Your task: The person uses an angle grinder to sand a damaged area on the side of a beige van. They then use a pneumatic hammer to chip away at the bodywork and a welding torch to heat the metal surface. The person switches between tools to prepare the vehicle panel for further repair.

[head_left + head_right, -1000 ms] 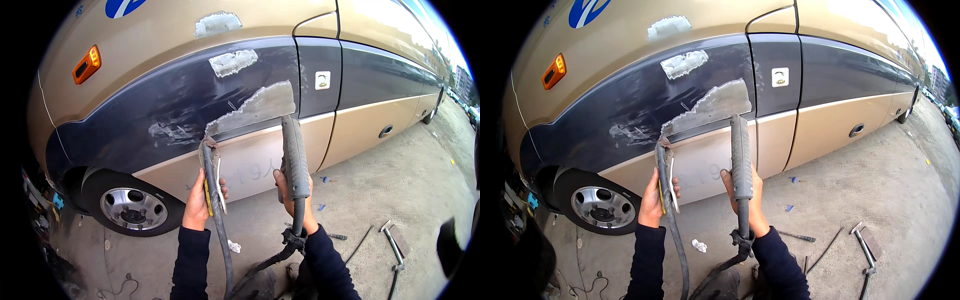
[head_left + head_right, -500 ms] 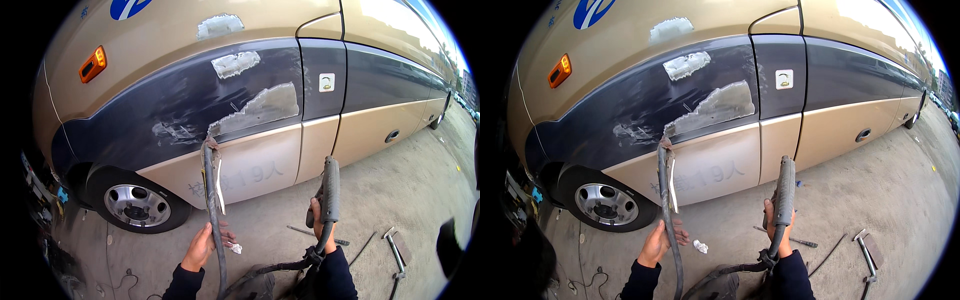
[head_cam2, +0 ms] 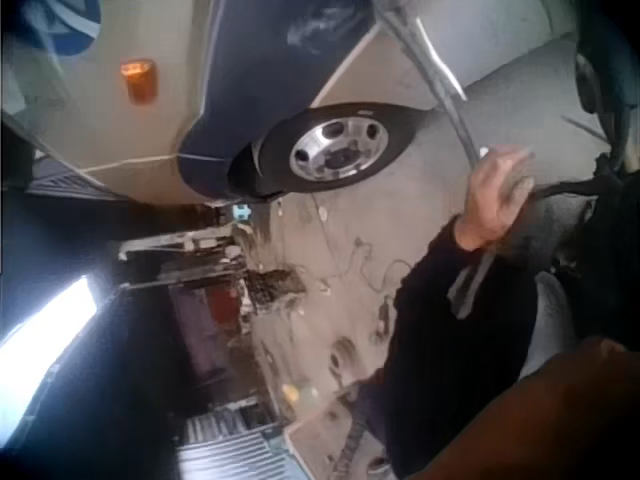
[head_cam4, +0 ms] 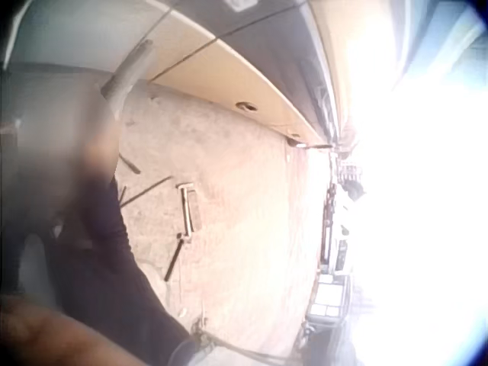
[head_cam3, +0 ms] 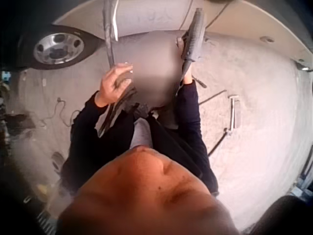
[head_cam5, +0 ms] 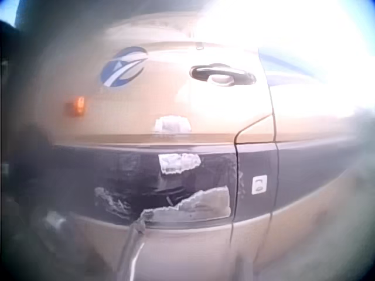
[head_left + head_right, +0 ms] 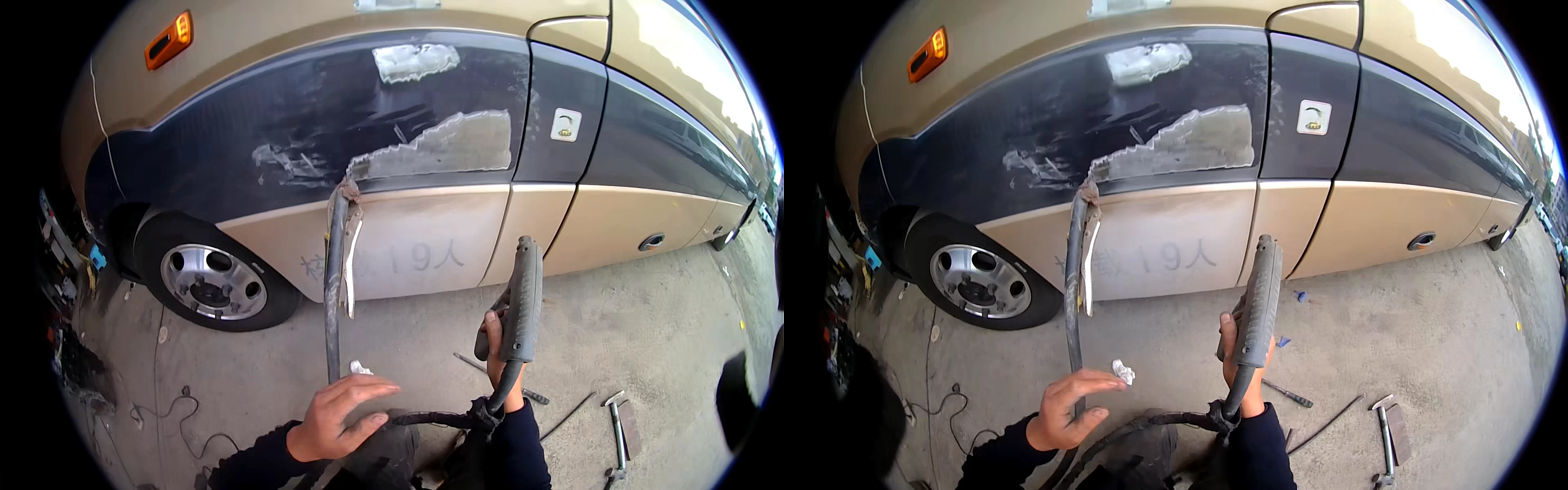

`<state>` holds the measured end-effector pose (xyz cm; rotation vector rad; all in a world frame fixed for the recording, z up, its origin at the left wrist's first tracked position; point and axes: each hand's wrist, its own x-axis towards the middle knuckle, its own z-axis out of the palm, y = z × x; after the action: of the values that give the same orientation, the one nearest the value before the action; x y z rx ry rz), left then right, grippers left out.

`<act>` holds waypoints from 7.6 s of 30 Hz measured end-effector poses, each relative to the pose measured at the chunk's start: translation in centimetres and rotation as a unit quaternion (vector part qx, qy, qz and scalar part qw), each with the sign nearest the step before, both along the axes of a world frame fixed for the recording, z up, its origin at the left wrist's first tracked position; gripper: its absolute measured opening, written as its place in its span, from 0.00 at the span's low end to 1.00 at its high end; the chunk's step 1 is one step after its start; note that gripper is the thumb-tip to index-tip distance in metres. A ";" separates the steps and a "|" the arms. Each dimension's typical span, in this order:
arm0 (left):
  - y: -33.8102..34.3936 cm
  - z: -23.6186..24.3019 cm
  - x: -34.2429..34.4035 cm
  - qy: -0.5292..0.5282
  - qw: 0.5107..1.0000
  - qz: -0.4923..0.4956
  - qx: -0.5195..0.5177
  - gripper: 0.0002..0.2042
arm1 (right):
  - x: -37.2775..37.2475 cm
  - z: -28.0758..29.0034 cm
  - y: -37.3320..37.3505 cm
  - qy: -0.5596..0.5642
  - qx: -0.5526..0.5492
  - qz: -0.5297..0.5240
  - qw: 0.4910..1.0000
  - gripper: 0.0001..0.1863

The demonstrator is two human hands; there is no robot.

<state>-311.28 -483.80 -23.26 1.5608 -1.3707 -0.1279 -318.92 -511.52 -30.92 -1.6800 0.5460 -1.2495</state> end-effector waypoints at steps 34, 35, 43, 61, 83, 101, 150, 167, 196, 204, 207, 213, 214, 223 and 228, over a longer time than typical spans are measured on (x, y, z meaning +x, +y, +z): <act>4.4 -37.2 -7.5 0.223 0.786 0.326 0.476 0.30 | -7.4 -35.5 -21.6 0.551 -0.218 0.059 0.803 0.26; 4.0 -37.1 -6.6 0.258 0.774 0.322 0.479 0.35 | -8.7 -38.8 -23.3 0.573 -0.207 0.021 0.792 0.26; 0.0 -47.0 -5.1 0.386 0.712 0.393 0.436 0.35 | -16.0 -45.3 -33.1 0.699 -0.050 -0.141 0.699 0.28; 0.7 -9.6 -15.6 0.140 0.711 0.283 0.628 0.40 | -12.6 -8.8 -7.7 0.644 0.074 0.289 0.705 0.22; 22.9 15.6 -22.4 0.552 0.579 0.526 0.289 0.23 | 2.1 15.3 29.4 0.581 -0.151 0.705 0.377 0.14; 53.2 28.9 -33.8 0.317 0.245 0.839 0.368 0.37 | 4.0 6.2 79.7 0.588 -0.018 0.784 0.200 0.17; 54.2 30.2 -35.6 0.349 0.271 0.869 0.225 0.37 | 9.4 38.3 89.3 0.246 0.413 0.808 0.341 0.24; 34.2 33.2 -8.3 0.472 0.348 0.461 -0.666 0.20 | 12.0 41.3 41.7 0.354 0.634 0.349 0.592 0.18; 26.8 43.1 -10.8 0.389 0.449 0.605 -0.530 0.24 | 4.1 32.6 31.2 0.399 0.715 0.421 0.389 0.33; 36.9 46.3 -11.9 0.330 0.513 0.672 -0.420 0.25 | 5.2 31.0 45.0 0.647 0.396 0.562 0.330 0.41; 39.7 45.5 -12.2 0.311 0.527 0.688 -0.390 0.25 | 10.4 35.1 46.5 0.625 0.058 0.687 0.367 0.37; 44.4 44.6 -11.8 0.226 0.501 0.771 -0.321 0.24 | 30.0 50.7 47.2 0.420 -0.053 0.679 0.600 0.21; 44.9 44.7 -11.6 0.230 0.497 0.774 -0.318 0.24 | 32.5 51.5 46.9 0.412 -0.032 0.652 0.636 0.20; 47.5 40.6 -8.0 0.219 0.386 0.823 -0.355 0.22 | 39.0 27.2 42.8 0.718 0.002 0.541 0.437 0.19; 48.3 35.5 -2.1 0.200 0.230 0.883 -0.358 0.23 | 42.3 14.7 48.4 0.780 -0.190 0.594 0.056 0.18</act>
<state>-313.37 -435.54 12.25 1.1053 1.2601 1.2247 -276.66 -463.16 -16.21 -2.0338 -0.3867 2.2968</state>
